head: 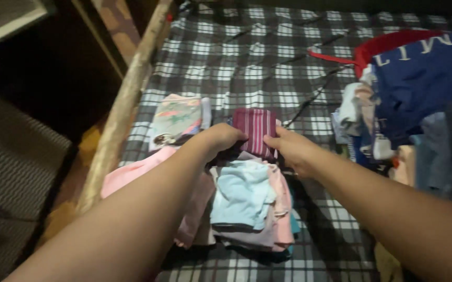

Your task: Organizing and sorting folded bras and underwear into a partitioned storage bin.

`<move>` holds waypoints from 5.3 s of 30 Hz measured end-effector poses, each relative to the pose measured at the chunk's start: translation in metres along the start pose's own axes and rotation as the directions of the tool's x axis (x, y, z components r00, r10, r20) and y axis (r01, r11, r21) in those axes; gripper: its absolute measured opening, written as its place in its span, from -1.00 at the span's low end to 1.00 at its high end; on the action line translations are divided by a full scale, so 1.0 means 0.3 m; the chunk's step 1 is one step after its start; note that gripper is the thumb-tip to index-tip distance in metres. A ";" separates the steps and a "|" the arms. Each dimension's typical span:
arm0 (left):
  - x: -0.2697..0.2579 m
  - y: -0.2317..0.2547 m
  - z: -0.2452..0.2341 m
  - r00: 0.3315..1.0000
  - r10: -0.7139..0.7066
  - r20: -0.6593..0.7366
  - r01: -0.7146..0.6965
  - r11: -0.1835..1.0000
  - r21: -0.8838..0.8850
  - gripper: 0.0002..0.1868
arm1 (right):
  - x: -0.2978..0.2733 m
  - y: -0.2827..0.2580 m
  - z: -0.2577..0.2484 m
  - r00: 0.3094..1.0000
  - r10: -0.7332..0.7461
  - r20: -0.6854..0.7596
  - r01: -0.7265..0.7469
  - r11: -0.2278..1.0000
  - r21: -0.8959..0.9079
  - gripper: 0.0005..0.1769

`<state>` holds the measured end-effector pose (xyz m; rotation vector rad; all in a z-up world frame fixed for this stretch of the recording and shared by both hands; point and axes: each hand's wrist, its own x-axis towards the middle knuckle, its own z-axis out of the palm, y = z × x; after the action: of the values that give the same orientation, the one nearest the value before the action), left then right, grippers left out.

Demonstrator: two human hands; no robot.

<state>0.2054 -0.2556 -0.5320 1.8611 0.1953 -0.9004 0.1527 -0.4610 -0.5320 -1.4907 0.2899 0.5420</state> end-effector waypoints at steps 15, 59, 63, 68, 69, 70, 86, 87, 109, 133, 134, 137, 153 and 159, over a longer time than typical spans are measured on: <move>-0.054 0.064 0.015 0.841 0.500 -0.208 -0.519 0.853 -0.049 -0.65 | -0.173 -0.193 0.119 0.821 -0.467 -0.329 0.258 0.817 -0.515 -0.71; -2.272 -0.116 -1.510 -0.071 0.090 -0.993 -0.629 0.769 0.115 -0.55 | -0.884 -1.356 2.281 0.587 -0.581 0.564 0.659 0.747 0.084 -0.52; -2.352 -0.248 -1.756 -0.275 0.235 -0.932 -0.546 0.760 0.353 -0.79 | -0.865 -1.390 2.549 0.462 -0.625 0.630 0.678 0.706 0.204 -0.74; -2.531 -0.395 -2.106 -0.325 0.276 -0.904 -0.595 0.684 0.423 -0.80 | -0.912 -1.455 2.898 0.401 -0.647 0.648 0.669 0.690 0.275 -0.77; -2.583 -0.411 -2.143 -0.333 0.244 -0.911 -0.607 0.684 0.405 -0.74 | -0.917 -1.465 2.958 0.380 -0.649 0.659 0.677 0.681 0.281 -0.75; -2.656 -0.392 -2.123 -0.341 0.236 -0.910 -0.601 0.689 0.404 -0.74 | -0.927 -1.476 3.010 0.372 -0.644 0.668 0.673 0.683 0.284 -0.75; -2.818 -0.472 -2.342 -0.562 -0.154 -0.812 -0.188 0.980 -0.056 -0.46 | -0.788 -1.553 3.558 0.066 -0.447 0.892 0.675 0.678 0.290 -0.70; -2.822 -0.471 -2.353 -0.519 -0.216 -0.827 -0.229 0.967 -0.109 -0.48 | -0.777 -1.559 3.581 0.079 -0.416 0.906 0.684 0.683 0.255 -0.72; -2.934 -0.751 -2.727 -0.459 -0.106 -0.882 0.424 0.847 -0.322 -0.74 | -0.646 -1.556 4.096 -0.487 -0.224 0.844 0.871 -0.194 0.451 -0.69; -2.803 -0.541 -2.580 -0.321 0.006 -0.947 0.592 0.782 -0.196 -0.67 | -0.708 -1.654 3.788 -0.448 -0.292 0.845 0.885 -0.278 0.373 -0.77; -2.793 -0.504 -2.556 -0.304 0.038 -0.952 0.579 0.801 -0.153 -0.68 | -0.694 -1.656 3.763 -0.481 -0.317 0.817 0.869 -0.295 0.397 -0.78; -2.774 -0.370 -2.455 -0.285 0.080 -0.955 0.499 0.863 -0.077 -0.70 | -0.663 -1.667 3.679 -0.527 -0.388 0.756 0.842 -0.357 0.404 -0.79; -2.498 -0.107 -2.147 -0.067 0.567 -0.821 0.054 0.824 0.564 -0.72 | -0.787 -1.588 2.873 -0.124 -0.743 0.658 0.866 -0.405 -0.294 -0.83; -2.266 -0.026 -1.983 0.025 0.718 -0.695 -0.060 0.695 0.716 -0.74 | -0.819 -1.542 2.538 0.105 -0.786 0.610 0.769 -0.325 -0.551 -0.75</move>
<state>0.0147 0.4231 0.0327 2.5419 0.1511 1.0297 0.0700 0.2538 0.0478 -2.1678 -1.2962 -0.7281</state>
